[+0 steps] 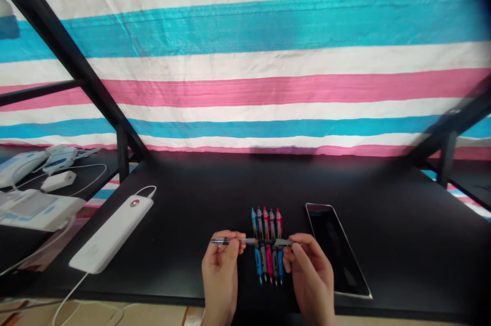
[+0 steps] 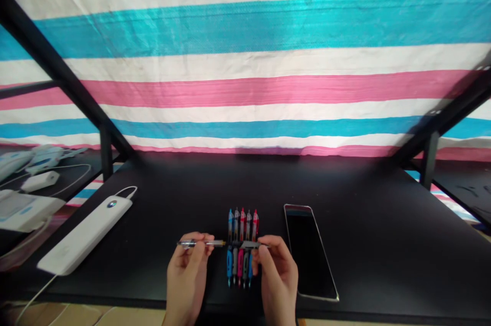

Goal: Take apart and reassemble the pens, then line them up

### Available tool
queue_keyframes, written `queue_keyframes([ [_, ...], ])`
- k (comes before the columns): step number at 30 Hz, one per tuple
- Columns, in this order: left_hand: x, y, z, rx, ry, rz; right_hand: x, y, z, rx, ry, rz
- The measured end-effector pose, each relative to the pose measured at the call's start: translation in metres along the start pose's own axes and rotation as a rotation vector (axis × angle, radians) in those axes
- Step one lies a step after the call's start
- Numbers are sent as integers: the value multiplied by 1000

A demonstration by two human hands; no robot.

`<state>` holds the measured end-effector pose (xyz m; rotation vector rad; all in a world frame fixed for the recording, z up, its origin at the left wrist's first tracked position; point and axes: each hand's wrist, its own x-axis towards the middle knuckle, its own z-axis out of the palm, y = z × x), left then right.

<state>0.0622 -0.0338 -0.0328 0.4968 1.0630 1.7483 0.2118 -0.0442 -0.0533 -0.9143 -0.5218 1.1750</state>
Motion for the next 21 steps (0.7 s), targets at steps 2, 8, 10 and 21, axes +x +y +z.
queue_keyframes([
  [2, 1, 0, 0, -9, 31, 19, 0, -1, 0, 27, 26, -19],
  [8, 1, 2, 2, -63, 103, 34, 1, -3, -1, 67, 56, -48],
  [10, 0, 3, 2, -70, 104, 36, 2, -4, -1, 72, 63, -52],
  [21, 0, 6, 5, -36, 84, 39, 0, -8, -1, 60, 71, -57],
])
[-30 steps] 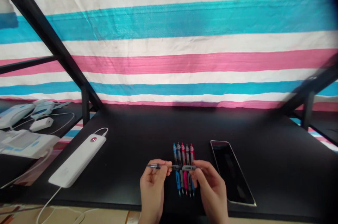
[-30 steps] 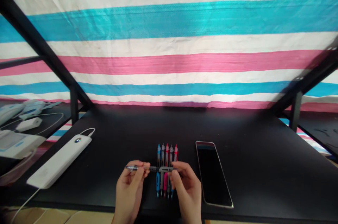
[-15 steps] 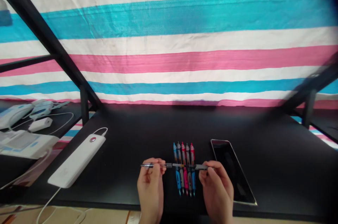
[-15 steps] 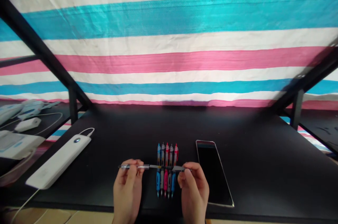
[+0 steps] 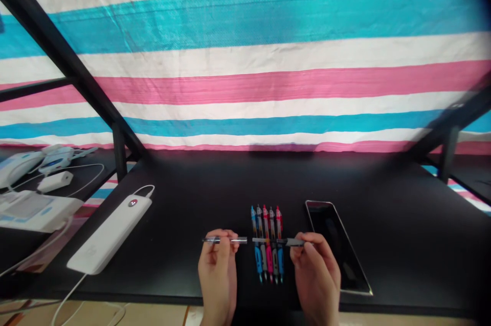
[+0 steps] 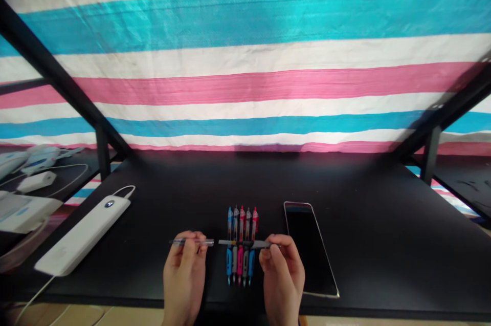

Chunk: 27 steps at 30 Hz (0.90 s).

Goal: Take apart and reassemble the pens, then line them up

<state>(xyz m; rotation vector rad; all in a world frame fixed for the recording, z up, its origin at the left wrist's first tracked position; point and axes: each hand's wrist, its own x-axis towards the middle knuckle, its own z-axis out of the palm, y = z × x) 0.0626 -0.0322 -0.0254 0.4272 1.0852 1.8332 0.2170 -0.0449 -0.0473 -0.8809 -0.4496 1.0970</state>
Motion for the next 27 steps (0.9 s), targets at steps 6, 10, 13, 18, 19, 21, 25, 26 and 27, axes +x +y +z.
queue_keyframes([
  [6, 1, -2, 0, 25, -37, 19, -1, 0, 2, -16, -23, 3],
  [10, 0, -5, -4, 78, -81, 9, -4, 4, 0, -106, -72, -7],
  [13, 0, -6, -8, 120, -118, -9, -9, 7, 2, -281, -114, -38],
  [18, 3, -4, -7, 73, -87, -46, -12, 5, 12, -371, -96, -142],
  [19, 3, -4, -7, 68, -85, -50, -12, 4, 14, -371, -113, -154],
  [21, 2, -2, -6, 80, -100, -63, -11, 3, 15, -379, -165, -169],
  [25, -1, 1, -7, 128, -161, -88, -9, 3, 13, -458, -230, -172],
  [26, -1, 1, -7, 129, -163, -88, -9, 3, 13, -477, -236, -179],
  [27, -1, 0, -7, 124, -156, -86, -9, 3, 13, -483, -244, -185],
])
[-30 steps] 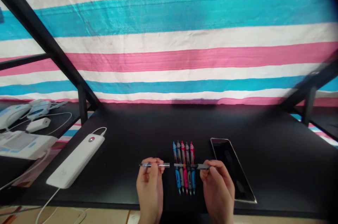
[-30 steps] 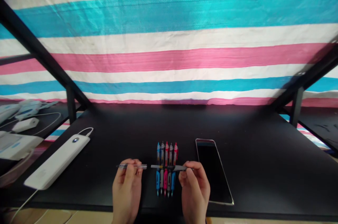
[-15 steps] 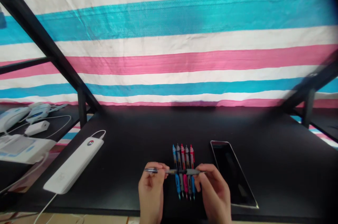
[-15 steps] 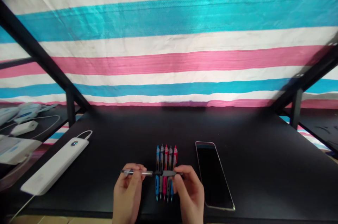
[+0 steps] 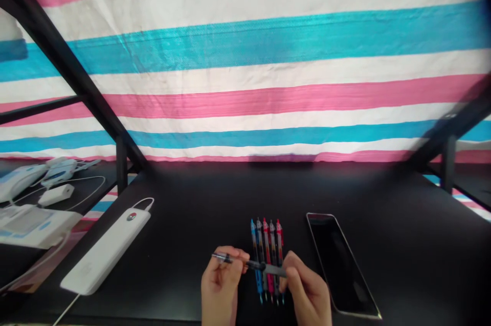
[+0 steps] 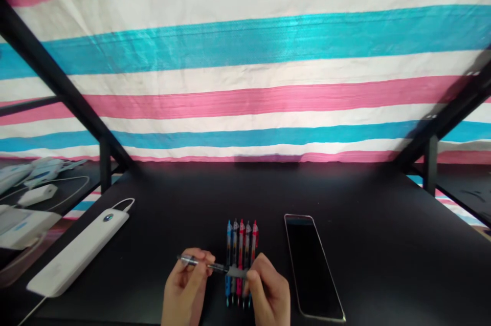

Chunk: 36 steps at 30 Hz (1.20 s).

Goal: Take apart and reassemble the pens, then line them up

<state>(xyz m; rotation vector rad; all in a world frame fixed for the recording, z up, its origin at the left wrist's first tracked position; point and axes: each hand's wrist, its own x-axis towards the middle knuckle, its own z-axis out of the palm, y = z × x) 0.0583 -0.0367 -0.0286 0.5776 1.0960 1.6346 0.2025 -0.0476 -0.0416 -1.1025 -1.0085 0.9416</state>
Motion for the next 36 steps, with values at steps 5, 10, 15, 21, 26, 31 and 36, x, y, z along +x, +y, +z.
queue_keyframes([
  [5, 4, -2, 1, -94, 130, 5, -3, -2, 4, 63, 80, 39],
  [10, 4, -3, 2, -96, 93, 7, -2, -3, 1, -4, 127, -6],
  [15, 3, -3, 2, -74, 80, 25, 1, 5, -7, -73, 37, -5],
  [21, 4, -4, 2, -108, 75, 22, -2, 9, -7, -15, 55, -39],
  [26, 4, -5, 2, -128, 69, 23, 1, 5, -9, -93, -34, -101],
  [31, 4, -4, 2, -127, 67, 24, 2, 5, -9, -86, -60, -134],
  [36, 4, -4, 1, -129, 57, 25, 2, 0, -8, -136, -50, -185],
])
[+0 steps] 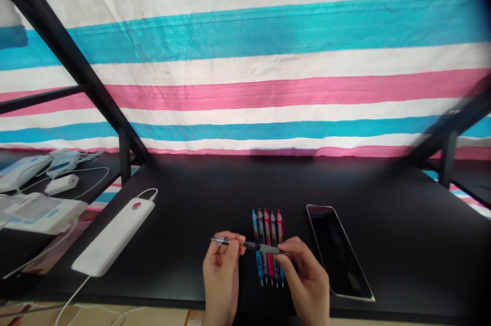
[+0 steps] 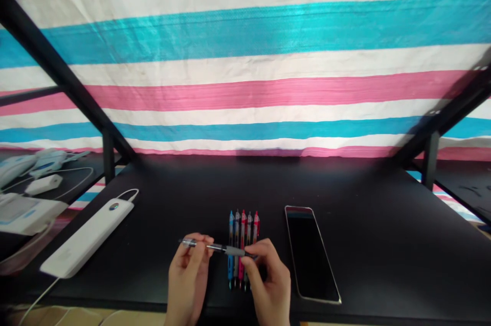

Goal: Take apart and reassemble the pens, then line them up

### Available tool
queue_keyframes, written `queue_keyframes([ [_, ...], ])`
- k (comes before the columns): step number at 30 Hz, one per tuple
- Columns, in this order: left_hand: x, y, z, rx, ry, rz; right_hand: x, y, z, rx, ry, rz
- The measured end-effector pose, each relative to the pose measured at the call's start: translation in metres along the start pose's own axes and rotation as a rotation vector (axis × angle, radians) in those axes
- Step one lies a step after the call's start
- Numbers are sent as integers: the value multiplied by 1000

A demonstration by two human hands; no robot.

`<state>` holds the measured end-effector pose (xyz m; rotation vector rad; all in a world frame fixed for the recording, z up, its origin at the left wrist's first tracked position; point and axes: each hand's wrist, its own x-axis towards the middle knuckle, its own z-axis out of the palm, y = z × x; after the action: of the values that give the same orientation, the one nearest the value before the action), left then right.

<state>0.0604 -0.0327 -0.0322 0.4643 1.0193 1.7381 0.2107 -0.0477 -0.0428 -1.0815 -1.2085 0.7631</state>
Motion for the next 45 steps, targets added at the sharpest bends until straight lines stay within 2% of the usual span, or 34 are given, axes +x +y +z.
queue_keyframes([
  [8, 1, -1, -2, 16, 14, 7, -2, 4, 2, -31, -28, -67],
  [12, 0, -2, -2, 8, 15, 10, -2, 3, 1, -106, -84, -93],
  [17, 0, -2, -2, 11, 25, -1, -2, 5, 0, -139, -41, -119],
  [21, 1, -1, -1, 7, 35, -5, -2, 6, -1, -204, -97, -174],
  [27, 0, 0, 0, -2, 53, -30, -1, 7, -1, -225, -75, -207],
  [30, 0, 0, 0, -3, 49, -36, -2, 3, 1, -251, -115, -223],
  [35, -1, 0, -1, 19, 63, -47, -5, 0, 9, -258, -71, -200],
  [38, -1, -1, -1, 22, 69, -60, -5, 5, 12, -263, -92, -237],
  [45, -2, 0, 2, 8, 23, -43, -6, 9, 10, -277, -124, -253],
])
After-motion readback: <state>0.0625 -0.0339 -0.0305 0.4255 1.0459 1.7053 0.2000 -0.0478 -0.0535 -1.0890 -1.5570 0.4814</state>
